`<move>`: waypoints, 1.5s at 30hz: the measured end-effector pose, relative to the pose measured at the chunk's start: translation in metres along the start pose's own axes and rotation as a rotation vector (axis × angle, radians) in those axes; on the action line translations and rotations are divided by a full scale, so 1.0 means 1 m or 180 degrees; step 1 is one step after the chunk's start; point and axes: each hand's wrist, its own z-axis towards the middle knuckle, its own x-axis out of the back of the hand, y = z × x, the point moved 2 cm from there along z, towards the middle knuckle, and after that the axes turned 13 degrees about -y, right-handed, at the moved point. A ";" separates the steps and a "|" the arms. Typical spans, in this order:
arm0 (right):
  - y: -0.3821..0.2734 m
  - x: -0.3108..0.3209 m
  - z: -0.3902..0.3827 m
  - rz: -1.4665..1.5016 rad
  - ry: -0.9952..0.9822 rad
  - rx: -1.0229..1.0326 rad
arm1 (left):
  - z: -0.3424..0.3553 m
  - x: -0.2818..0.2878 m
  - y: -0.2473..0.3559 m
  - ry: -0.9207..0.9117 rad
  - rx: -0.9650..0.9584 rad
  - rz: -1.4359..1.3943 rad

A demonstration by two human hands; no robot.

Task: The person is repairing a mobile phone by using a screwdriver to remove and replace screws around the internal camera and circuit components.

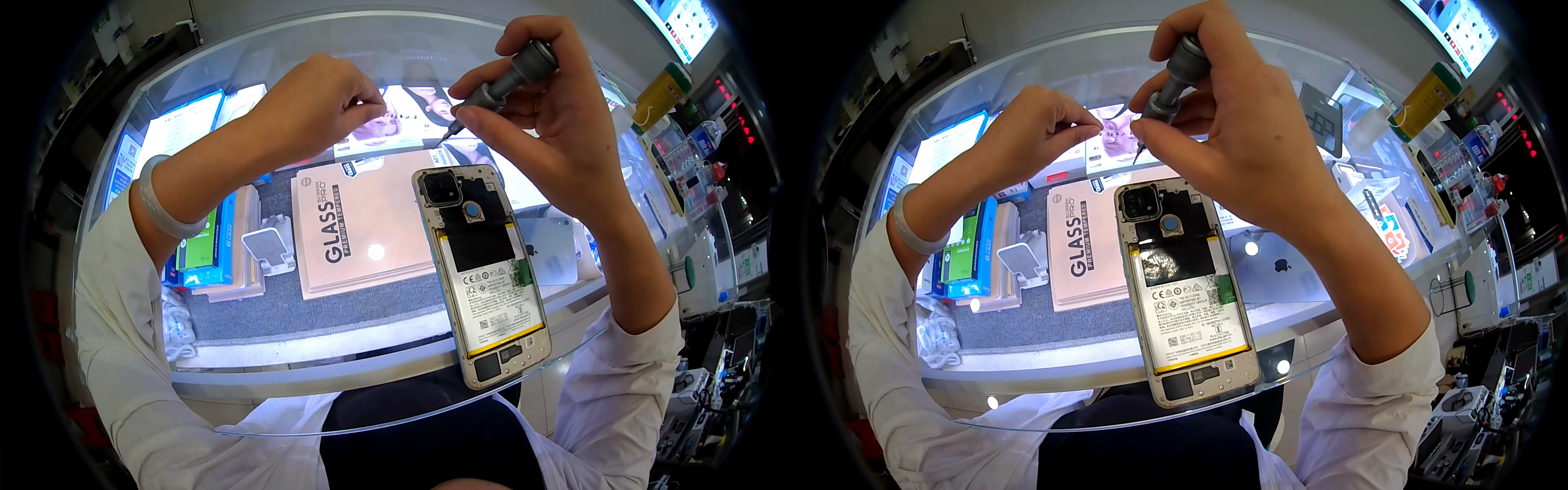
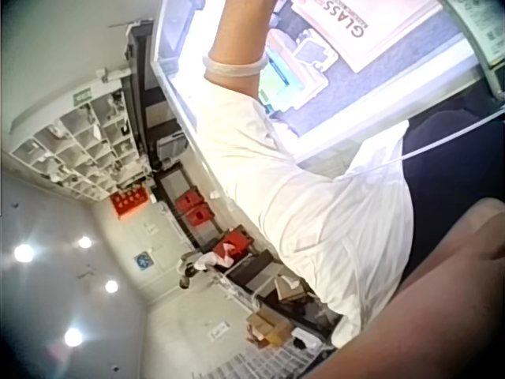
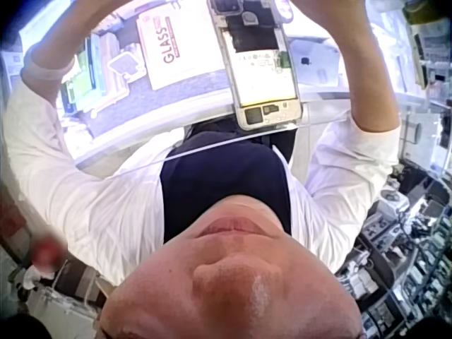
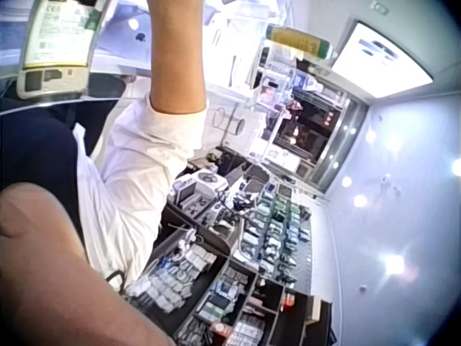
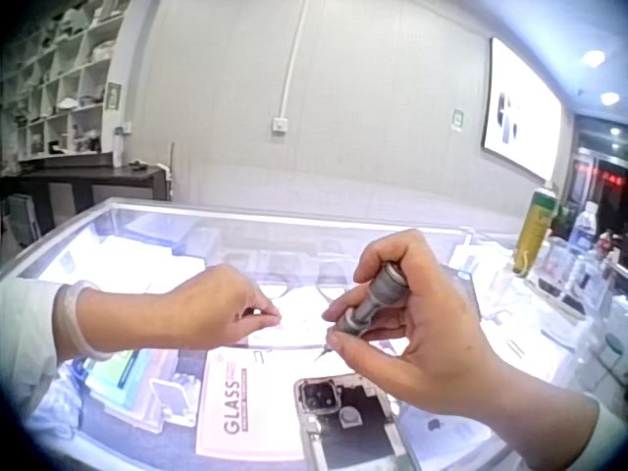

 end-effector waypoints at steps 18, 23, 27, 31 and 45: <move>-0.020 -0.010 -0.003 0.0300 -0.0217 -0.0209 | -0.025 0.004 0.033 -0.0880 -0.0909 -0.0375; -0.023 -0.007 -0.003 0.0357 -0.0300 -0.0188 | -0.040 0.003 0.036 -0.0759 -0.1140 0.0014; -0.021 -0.008 -0.004 0.0364 -0.0393 -0.0163 | -0.042 0.000 0.034 -0.0799 -0.1205 0.0141; -0.022 -0.009 -0.004 0.0360 -0.0373 -0.0219 | -0.041 -0.004 0.029 -0.0798 -0.1194 0.0209; -0.019 -0.007 -0.003 0.0378 -0.0428 -0.0135 | -0.044 -0.005 0.029 -0.0807 -0.1152 0.0540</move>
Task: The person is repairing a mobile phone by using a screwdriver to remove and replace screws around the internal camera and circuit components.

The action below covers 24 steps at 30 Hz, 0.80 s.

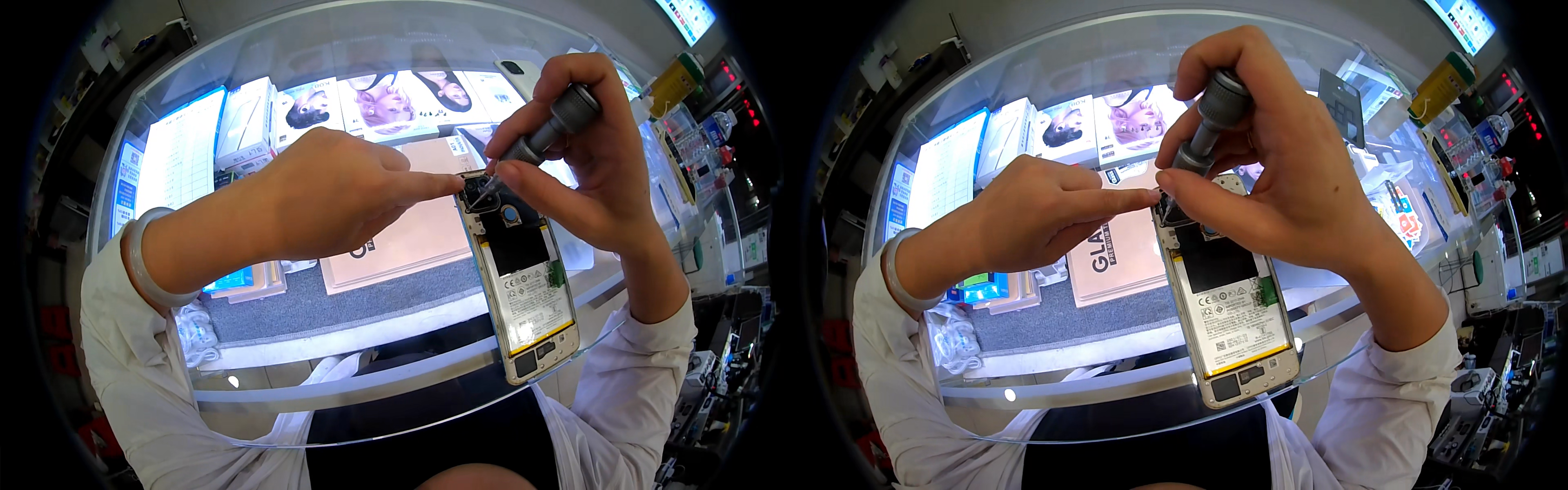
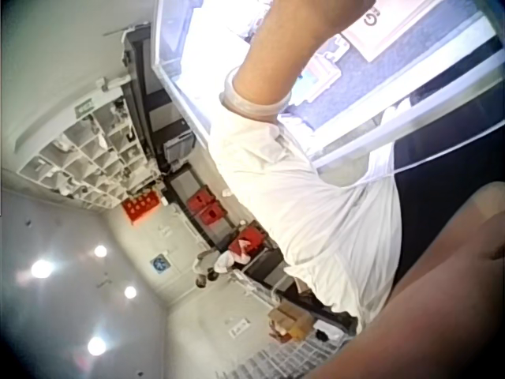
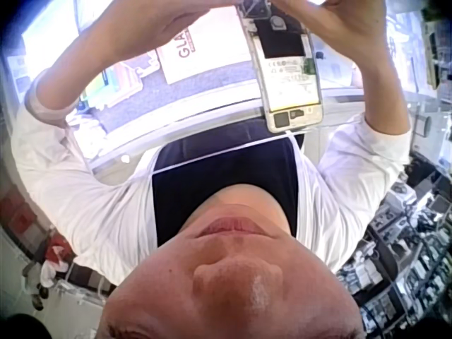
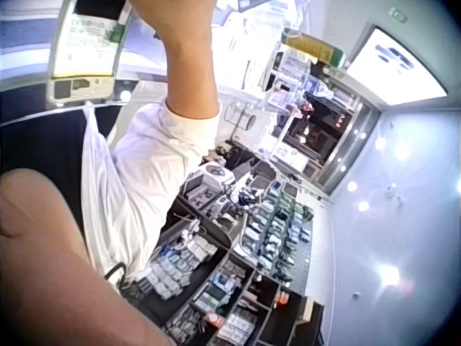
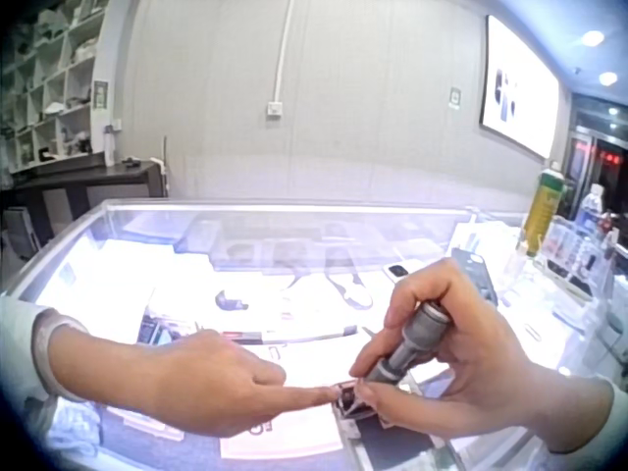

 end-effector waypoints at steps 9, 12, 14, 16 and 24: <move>-0.007 0.001 0.000 -0.0307 -0.0067 -0.0034 | -0.001 0.000 0.003 0.0142 -0.0174 0.0233; -0.015 0.003 0.002 -0.0799 -0.0232 0.0054 | -0.002 -0.001 0.004 0.0138 -0.0175 0.0322; -0.016 0.002 0.003 -0.0623 -0.0311 0.0160 | -0.002 -0.001 0.004 0.0125 -0.0180 0.0350; -0.014 0.002 0.004 -0.0606 -0.0332 0.0337 | -0.001 -0.002 0.003 0.0166 -0.0216 0.0351; -0.003 0.007 0.001 0.0115 -0.0476 0.0216 | -0.001 -0.002 0.002 0.0149 -0.0219 0.0320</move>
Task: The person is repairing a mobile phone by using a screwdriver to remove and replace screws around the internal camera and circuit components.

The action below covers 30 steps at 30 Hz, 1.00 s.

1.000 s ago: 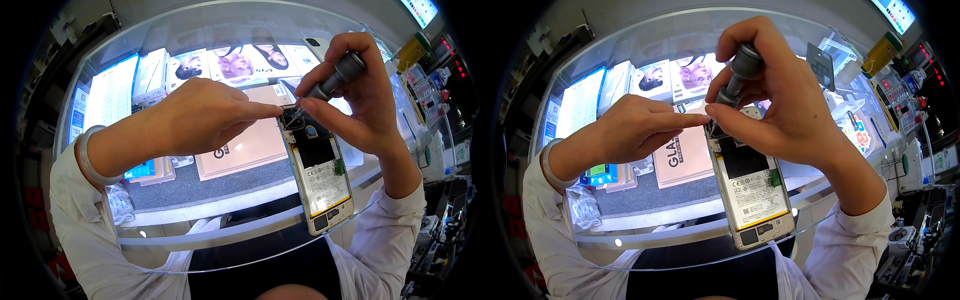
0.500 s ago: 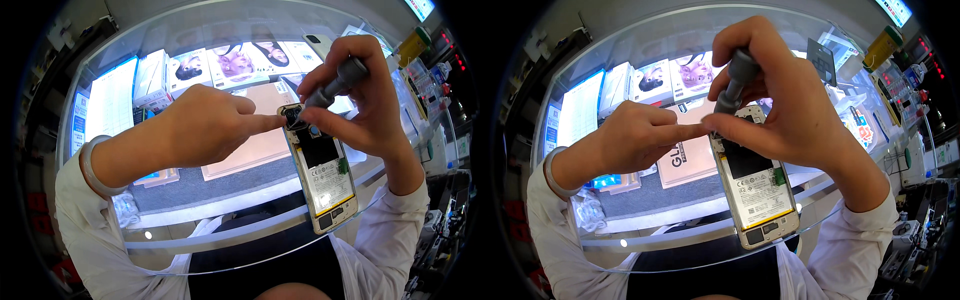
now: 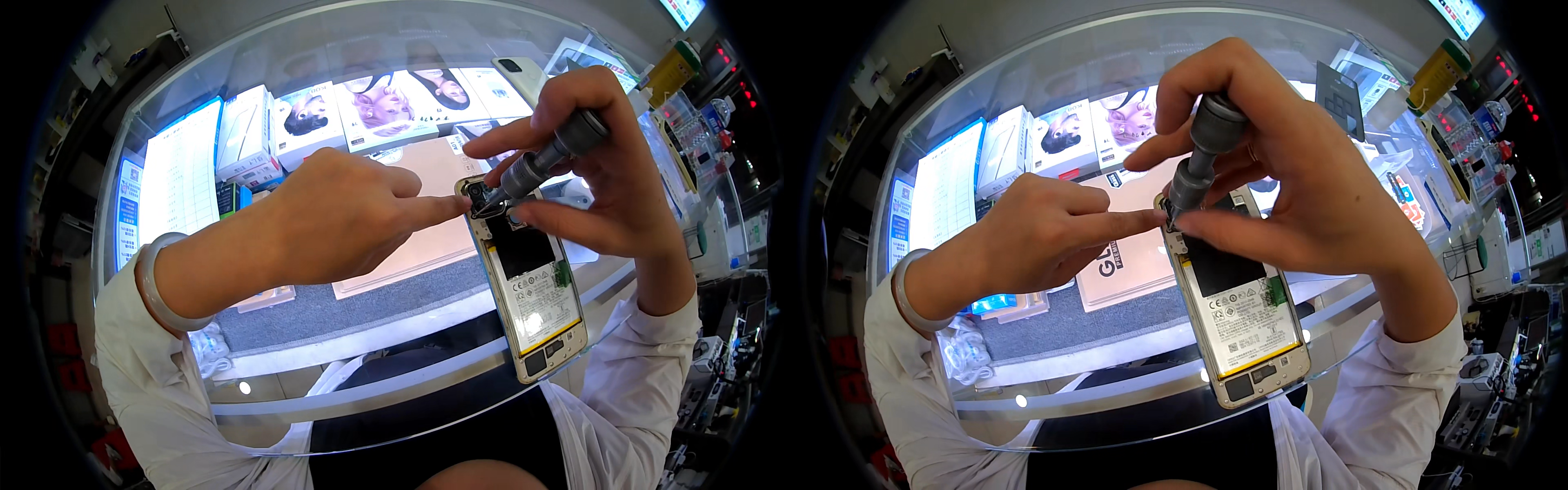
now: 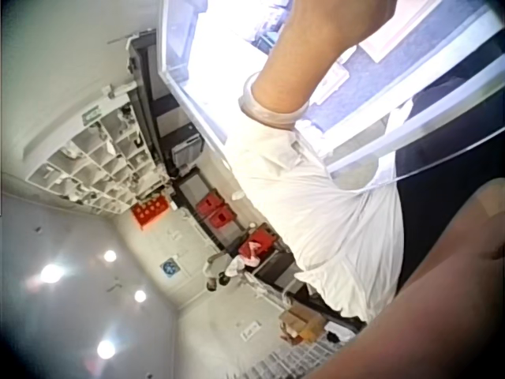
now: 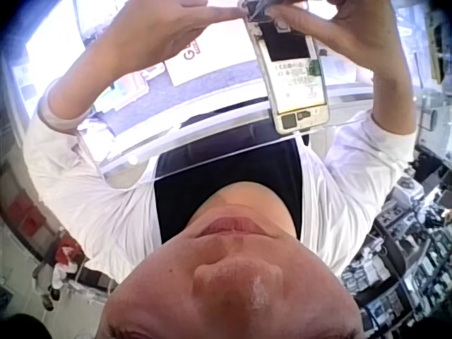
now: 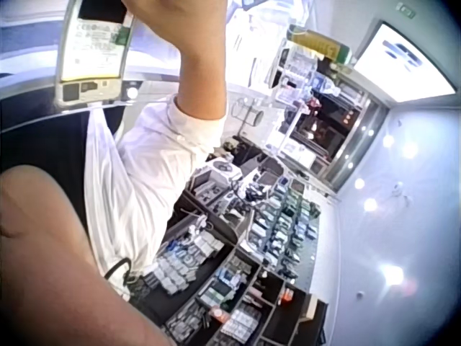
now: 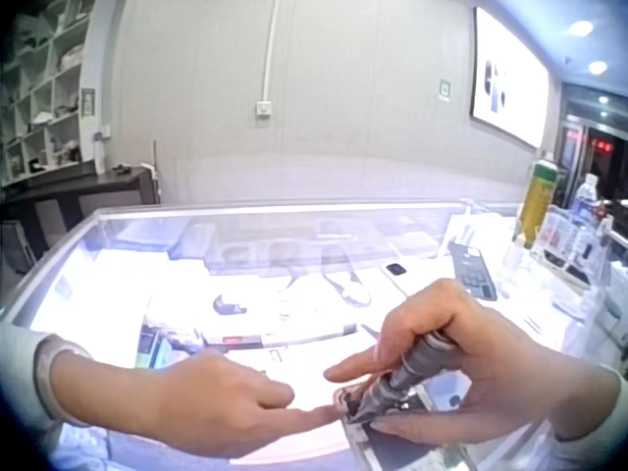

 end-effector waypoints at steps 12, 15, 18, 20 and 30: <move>0.010 0.000 0.002 0.0001 0.0503 0.0649 | 0.006 0.008 -0.003 0.0737 0.0231 -0.1930; 0.010 -0.006 0.001 0.0126 0.0793 0.0471 | 0.006 0.007 -0.008 0.0835 0.0383 -0.1893; 0.014 0.002 -0.003 0.0000 0.0767 0.0308 | 0.007 0.002 -0.024 0.1116 0.0358 -0.1135; 0.015 0.008 -0.006 0.0015 0.0636 0.0161 | 0.008 0.005 -0.036 0.0999 0.0491 -0.0423; 0.003 0.009 -0.020 -0.0337 0.0508 0.0219 | 0.005 -0.002 -0.050 0.0875 0.0739 0.0299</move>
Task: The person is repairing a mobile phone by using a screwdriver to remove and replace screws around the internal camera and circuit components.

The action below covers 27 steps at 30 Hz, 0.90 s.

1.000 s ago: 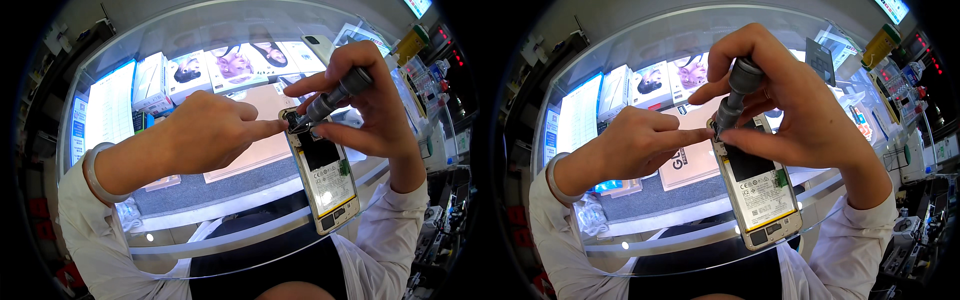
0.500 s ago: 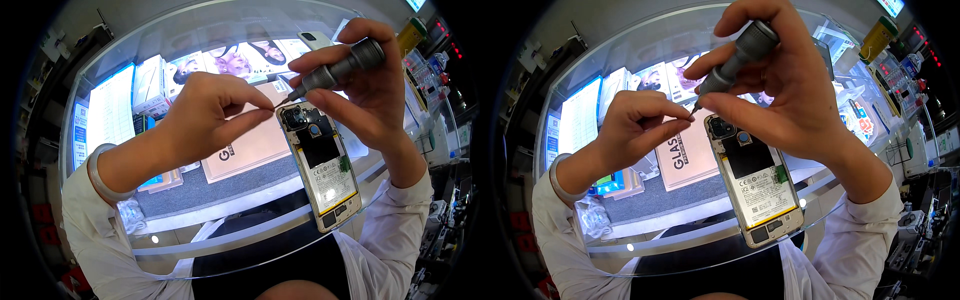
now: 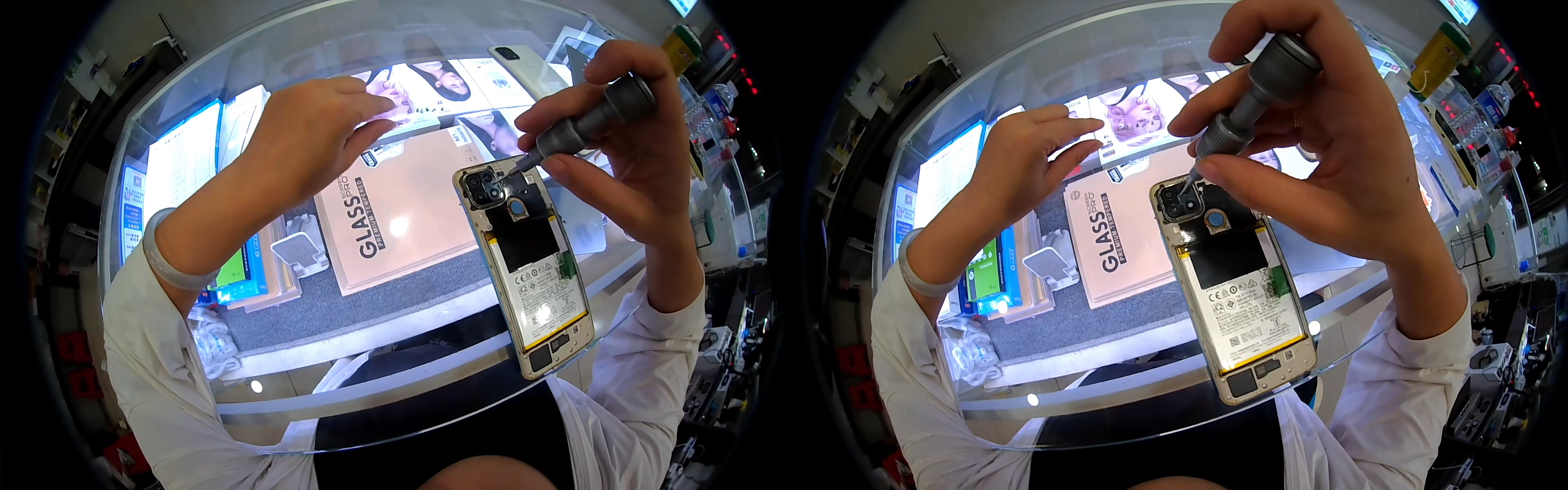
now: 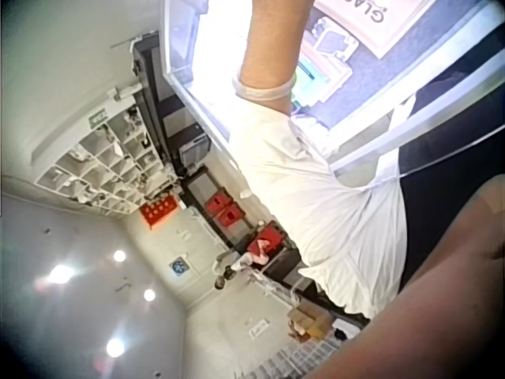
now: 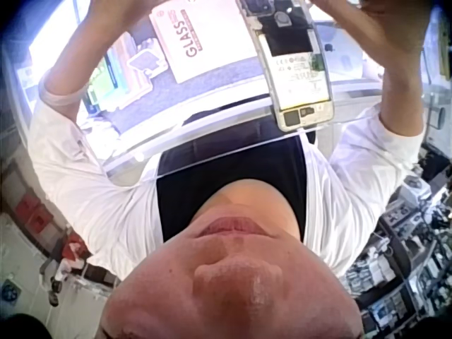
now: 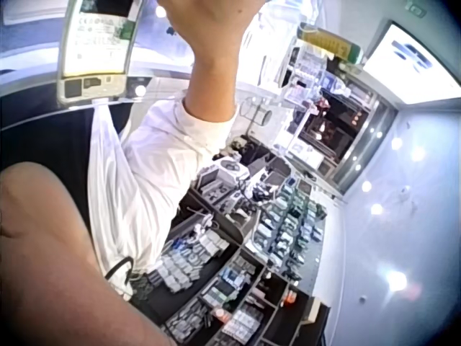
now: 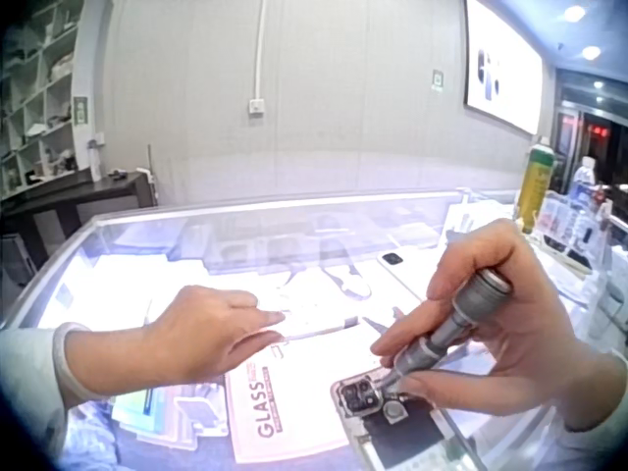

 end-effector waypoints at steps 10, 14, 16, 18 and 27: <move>0.000 -0.004 0.007 -0.0077 -0.0678 0.0269 | -0.002 0.002 0.005 -0.0142 -0.0253 -0.0116; 0.000 -0.007 0.006 -0.0025 -0.0482 0.0216 | -0.002 0.002 0.006 -0.0102 -0.0310 -0.0158; 0.001 -0.007 0.005 -0.0023 -0.0410 0.0212 | -0.001 0.001 0.006 -0.0099 -0.0312 -0.0182; 0.002 -0.006 0.006 -0.0038 -0.0503 0.0285 | -0.001 0.002 0.007 -0.0113 -0.0298 -0.0202; 0.003 -0.007 0.004 0.0010 -0.0473 0.0205 | -0.004 0.011 0.037 -0.0227 -0.0661 -0.0894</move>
